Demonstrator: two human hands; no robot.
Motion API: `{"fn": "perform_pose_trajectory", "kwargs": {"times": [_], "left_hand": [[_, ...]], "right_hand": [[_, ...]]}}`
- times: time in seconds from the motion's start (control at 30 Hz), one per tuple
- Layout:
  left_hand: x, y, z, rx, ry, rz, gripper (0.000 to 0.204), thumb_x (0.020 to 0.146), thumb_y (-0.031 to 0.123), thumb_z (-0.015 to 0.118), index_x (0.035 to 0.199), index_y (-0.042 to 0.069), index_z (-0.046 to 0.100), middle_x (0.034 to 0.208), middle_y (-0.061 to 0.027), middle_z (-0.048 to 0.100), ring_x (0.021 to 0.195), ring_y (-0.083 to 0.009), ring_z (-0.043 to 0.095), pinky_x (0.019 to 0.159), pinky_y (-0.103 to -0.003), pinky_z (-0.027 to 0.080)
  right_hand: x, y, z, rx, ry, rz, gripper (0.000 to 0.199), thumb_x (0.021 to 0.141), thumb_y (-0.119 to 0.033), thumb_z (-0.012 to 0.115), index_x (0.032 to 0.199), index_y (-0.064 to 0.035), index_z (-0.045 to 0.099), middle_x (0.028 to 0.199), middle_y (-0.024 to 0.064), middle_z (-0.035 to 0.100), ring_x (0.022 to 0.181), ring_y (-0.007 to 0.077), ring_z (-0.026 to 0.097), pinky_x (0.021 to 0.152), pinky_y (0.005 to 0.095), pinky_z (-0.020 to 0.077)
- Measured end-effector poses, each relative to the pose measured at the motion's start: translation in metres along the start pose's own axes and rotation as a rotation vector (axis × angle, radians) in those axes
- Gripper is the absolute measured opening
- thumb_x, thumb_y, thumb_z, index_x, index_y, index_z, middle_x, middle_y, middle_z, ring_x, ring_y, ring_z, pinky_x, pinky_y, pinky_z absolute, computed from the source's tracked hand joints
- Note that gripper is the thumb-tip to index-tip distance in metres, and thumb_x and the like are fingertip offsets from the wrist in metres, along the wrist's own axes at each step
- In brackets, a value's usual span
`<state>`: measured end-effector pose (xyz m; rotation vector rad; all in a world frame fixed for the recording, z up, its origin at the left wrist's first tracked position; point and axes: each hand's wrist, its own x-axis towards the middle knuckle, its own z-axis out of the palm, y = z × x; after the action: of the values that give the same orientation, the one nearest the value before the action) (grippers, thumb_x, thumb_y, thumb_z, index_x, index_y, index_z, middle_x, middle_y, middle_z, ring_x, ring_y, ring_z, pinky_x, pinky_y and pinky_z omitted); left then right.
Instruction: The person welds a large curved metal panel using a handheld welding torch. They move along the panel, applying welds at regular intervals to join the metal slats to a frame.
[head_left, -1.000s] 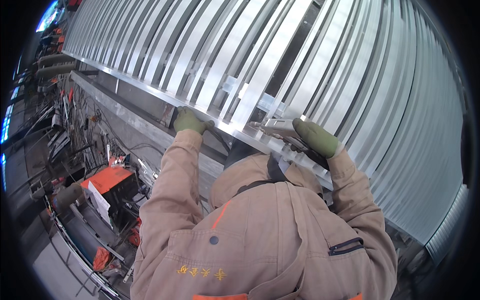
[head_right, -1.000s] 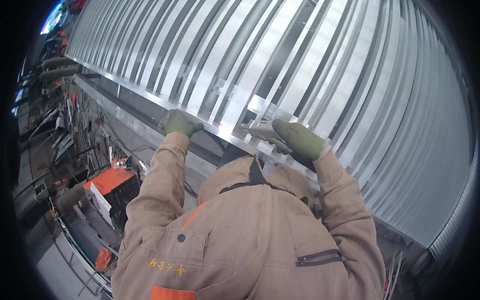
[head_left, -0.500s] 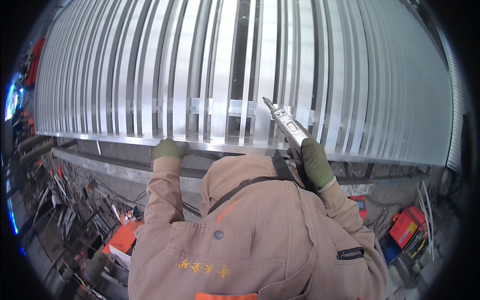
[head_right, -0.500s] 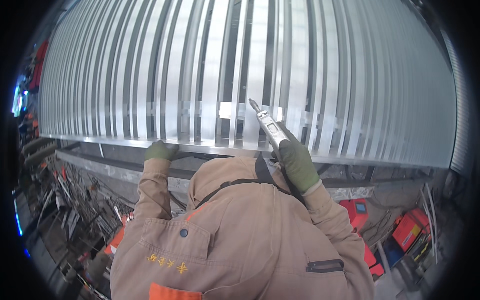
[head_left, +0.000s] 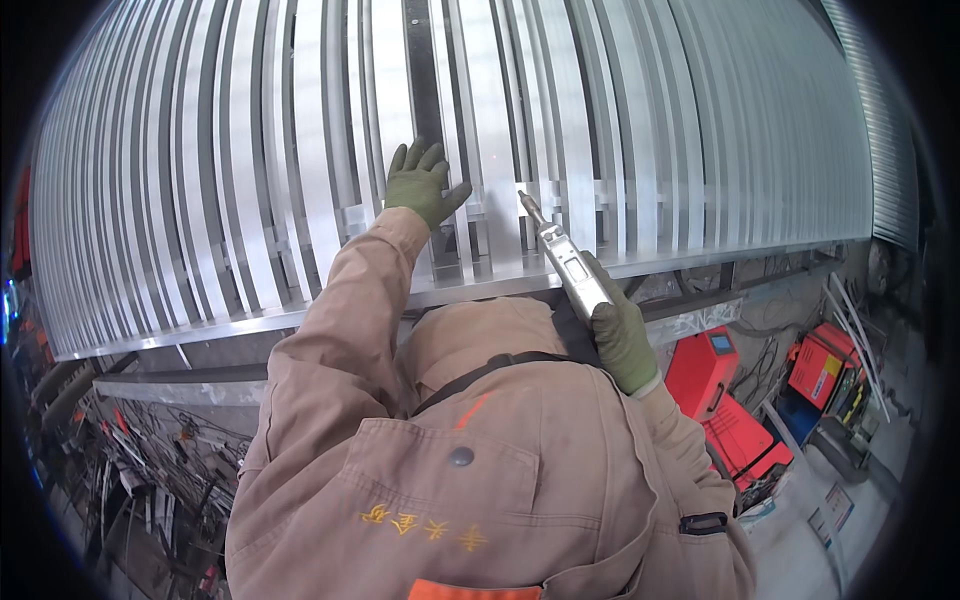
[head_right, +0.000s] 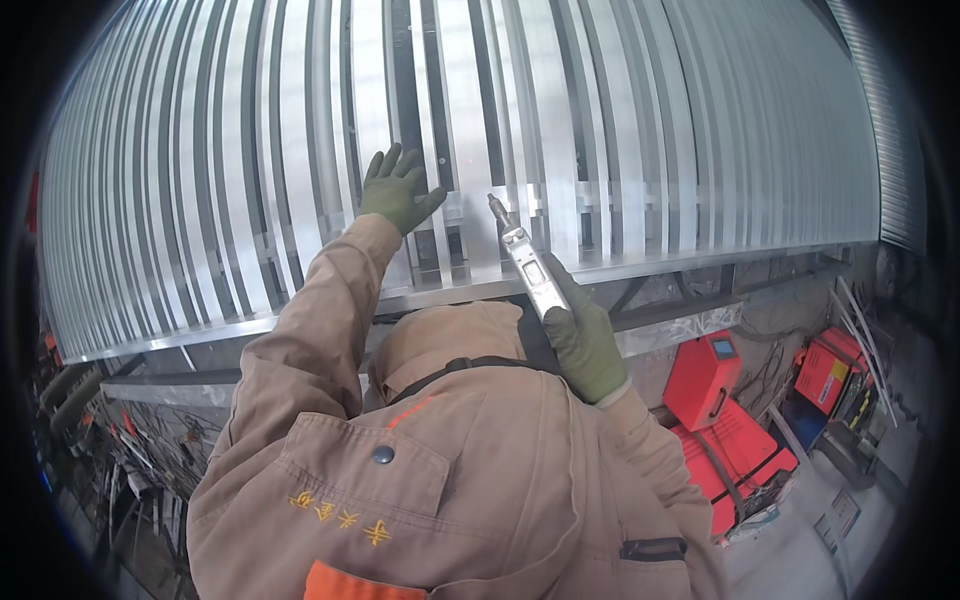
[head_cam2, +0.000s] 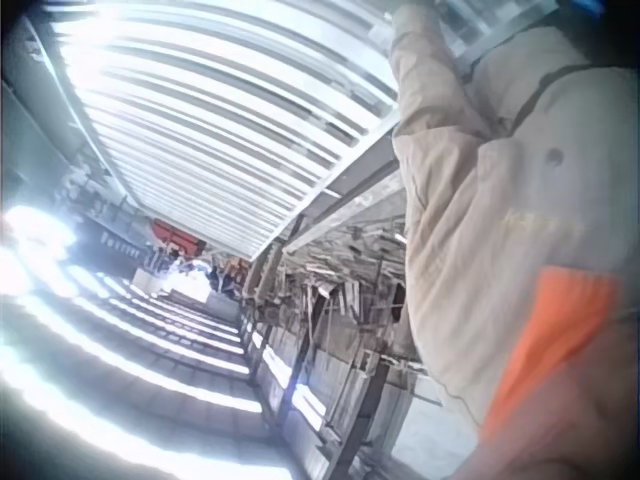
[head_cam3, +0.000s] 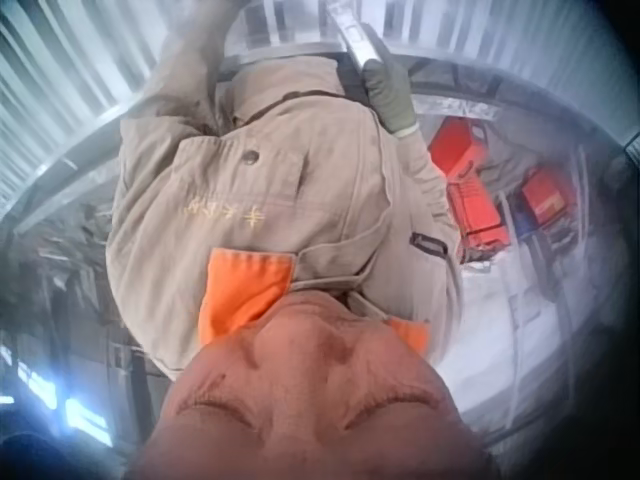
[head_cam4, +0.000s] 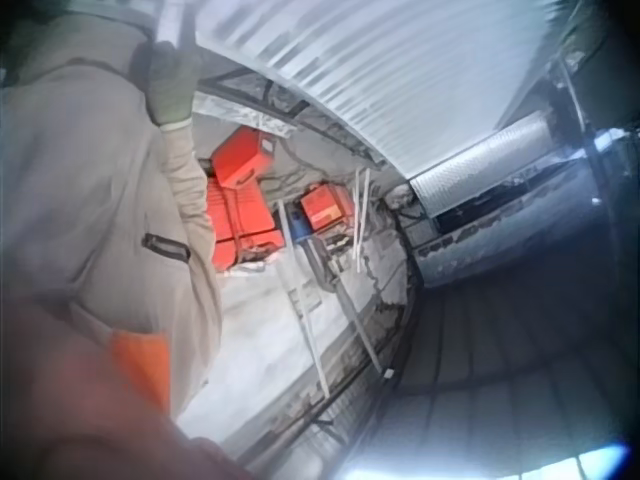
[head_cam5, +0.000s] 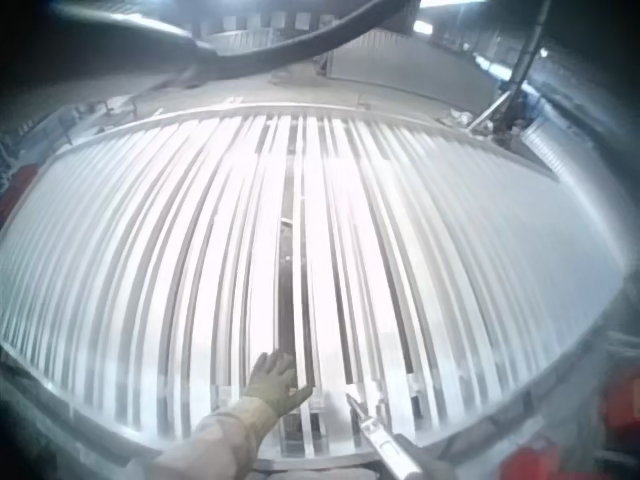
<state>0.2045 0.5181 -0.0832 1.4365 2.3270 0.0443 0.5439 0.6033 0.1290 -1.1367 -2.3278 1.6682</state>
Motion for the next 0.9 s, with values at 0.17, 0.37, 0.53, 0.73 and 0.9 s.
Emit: {"fn": "perform_pose_trajectory", "kwargs": {"times": [0.17,0.37,0.53,0.73,0.9], "left_hand": [[0.014,0.01,-0.006,0.047,-0.233,0.004,0.081,0.112,0.073,0.049,0.129,0.003,0.086,0.163,-0.0136,0.067,0.175,-0.0324,0.029,0.145,-0.056,0.003],[0.023,0.025,0.004,0.053,-0.273,-0.099,0.077,0.113,0.062,0.044,0.099,0.003,0.092,0.134,-0.0181,0.083,0.166,-0.0335,0.045,0.144,-0.058,0.002],[0.024,0.026,0.002,0.003,-0.284,-0.126,0.078,0.113,0.062,0.043,0.096,0.002,0.091,0.122,-0.0165,0.085,0.147,-0.0317,0.063,0.144,-0.06,0.003],[0.017,0.024,-0.002,0.017,-0.22,-0.041,0.076,0.113,0.063,0.051,0.096,0.0,0.09,0.112,-0.0153,0.086,0.137,-0.0303,0.068,0.143,-0.062,0.004],[0.017,0.02,0.012,-0.002,-0.15,-0.054,0.073,0.113,0.061,0.052,0.097,0.0,0.089,0.111,-0.015,0.086,0.13,-0.0298,0.071,0.143,-0.062,0.004]], "right_hand": [[-0.003,0.014,0.004,0.082,0.085,0.012,0.096,0.115,-0.075,0.052,0.173,0.0015,0.047,0.12,0.0206,0.079,0.099,0.027,0.07,0.094,0.0424,0.0568],[0.005,0.013,-0.004,0.125,0.034,0.076,0.096,0.115,-0.075,0.051,0.172,0.0019,0.048,0.135,0.0271,0.078,0.123,0.0318,0.075,0.104,0.0425,0.0558],[0.017,0.018,-0.004,0.11,0.037,0.029,0.096,0.115,-0.075,0.051,0.172,0.001,0.048,0.14,0.0285,0.077,0.13,0.0358,0.075,0.107,0.0428,0.0553],[0.02,0.017,-0.008,0.138,-0.028,0.131,0.094,0.114,-0.077,0.051,0.174,-0.0046,0.049,0.142,0.0257,0.077,0.13,0.0323,0.076,0.108,0.0417,0.0558],[0.026,0.022,-0.006,0.142,-0.023,0.085,0.094,0.113,-0.078,0.051,0.174,-0.0065,0.049,0.138,0.0239,0.079,0.125,0.0298,0.077,0.106,0.0401,0.0566]]}}
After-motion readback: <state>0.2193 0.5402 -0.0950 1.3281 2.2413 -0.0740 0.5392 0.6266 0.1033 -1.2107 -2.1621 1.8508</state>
